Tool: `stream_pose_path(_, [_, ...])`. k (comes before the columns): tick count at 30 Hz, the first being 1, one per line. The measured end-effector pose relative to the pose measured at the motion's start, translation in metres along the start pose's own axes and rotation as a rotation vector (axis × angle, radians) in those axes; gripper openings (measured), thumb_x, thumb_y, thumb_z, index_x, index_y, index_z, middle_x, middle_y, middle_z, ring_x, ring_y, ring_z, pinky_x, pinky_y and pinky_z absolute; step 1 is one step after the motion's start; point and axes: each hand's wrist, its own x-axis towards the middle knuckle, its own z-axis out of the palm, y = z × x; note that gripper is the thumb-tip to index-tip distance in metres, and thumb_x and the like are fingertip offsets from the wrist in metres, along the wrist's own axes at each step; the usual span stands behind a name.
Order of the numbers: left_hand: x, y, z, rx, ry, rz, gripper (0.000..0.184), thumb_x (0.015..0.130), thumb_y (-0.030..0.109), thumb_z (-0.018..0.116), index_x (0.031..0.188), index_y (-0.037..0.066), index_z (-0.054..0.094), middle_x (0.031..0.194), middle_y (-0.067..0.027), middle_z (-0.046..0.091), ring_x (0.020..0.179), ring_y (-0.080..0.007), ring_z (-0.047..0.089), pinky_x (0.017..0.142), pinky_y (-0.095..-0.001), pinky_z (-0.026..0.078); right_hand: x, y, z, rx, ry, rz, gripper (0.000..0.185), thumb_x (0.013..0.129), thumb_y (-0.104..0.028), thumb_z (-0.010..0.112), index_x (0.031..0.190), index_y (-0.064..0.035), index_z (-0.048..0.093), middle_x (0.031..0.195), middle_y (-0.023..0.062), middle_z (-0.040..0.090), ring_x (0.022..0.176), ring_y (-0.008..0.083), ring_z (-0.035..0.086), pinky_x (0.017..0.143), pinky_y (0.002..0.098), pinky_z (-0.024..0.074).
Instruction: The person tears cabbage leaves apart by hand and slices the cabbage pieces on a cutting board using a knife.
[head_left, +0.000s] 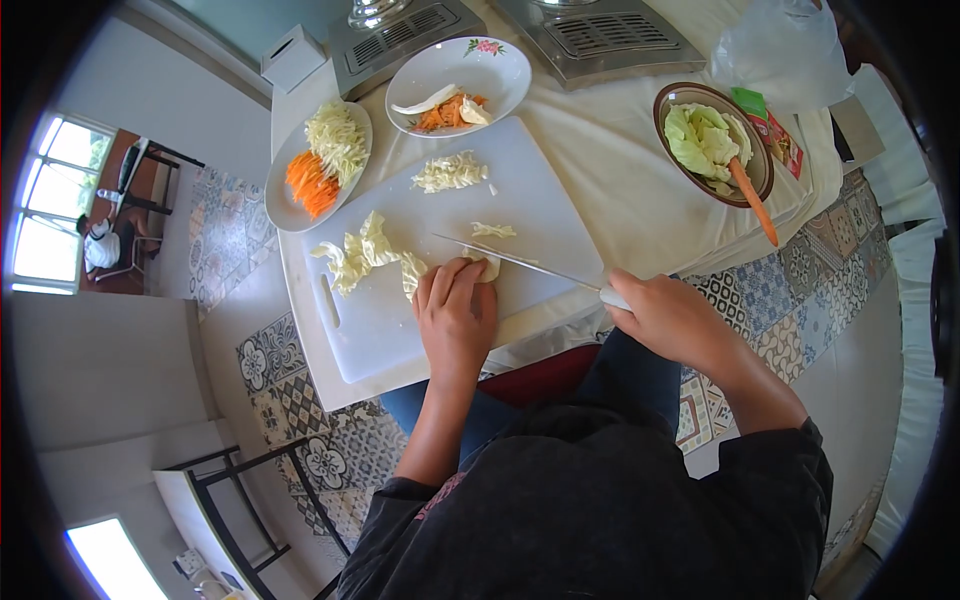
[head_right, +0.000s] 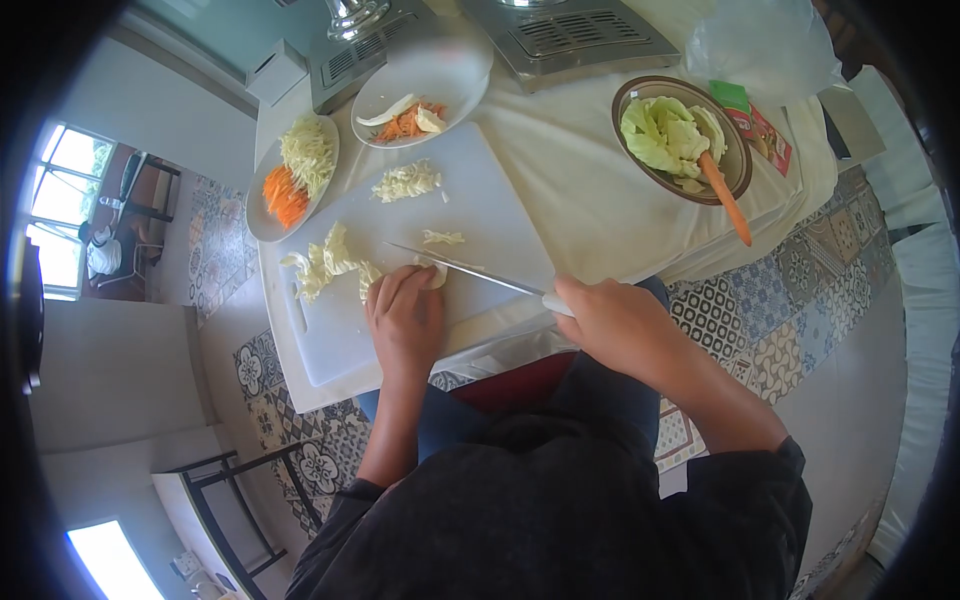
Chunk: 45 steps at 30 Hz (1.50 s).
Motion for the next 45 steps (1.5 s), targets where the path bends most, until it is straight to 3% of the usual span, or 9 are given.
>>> stream_pose_path(15, [0.003,0.003,-0.006,0.130,-0.017,0.061,0.018,0.086,0.017,0.069,0.104,0.011,0.069,0.106,-0.0030,0.065,0.102,-0.0262,0.059,0.091,-0.0405,0.042,-0.002,-0.012,0.009,0.056,0.102,-0.061,0.023,0.094,-0.024,0.058,0.095,-0.0032,0.050,0.068,0.0185,0.063,0.068,0.0407,0.064,0.060,0.0512,0.0496])
stream_pose_path(27, [0.003,0.004,-0.004,0.161,-0.042,0.064,0.021,0.079,0.018,0.075,0.097,0.009,0.067,0.108,-0.0034,0.064,0.101,-0.0273,0.057,0.091,-0.0413,0.042,0.001,-0.013,0.026,0.011,0.121,-0.068,0.021,0.091,-0.020,0.059,0.095,-0.0020,0.049,0.064,0.0171,0.063,0.061,0.0385,0.064,0.054,0.0487,0.0507])
stream_pose_path(30, [0.004,0.004,-0.003,0.114,-0.016,0.055,0.024,0.075,0.015,0.076,0.096,0.007,0.067,0.105,-0.0072,0.064,0.101,-0.0295,0.058,0.089,-0.0423,0.043,0.000,-0.016,0.027,0.018,0.101,-0.040,0.021,0.091,-0.019,0.059,0.096,-0.0016,0.048,0.065,0.0174,0.063,0.061,0.0382,0.065,0.054,0.0485,0.0512])
stream_pose_path(45, [0.003,0.002,0.003,0.145,-0.048,0.000,0.023,0.077,0.019,0.077,0.095,0.008,0.068,0.105,-0.0045,0.065,0.101,-0.0279,0.058,0.094,-0.0429,0.039,-0.003,-0.020,0.028,0.004,0.077,-0.023,0.022,0.090,-0.017,0.060,0.098,-0.0012,0.047,0.066,0.0177,0.063,0.062,0.0375,0.066,0.054,0.0475,0.0517])
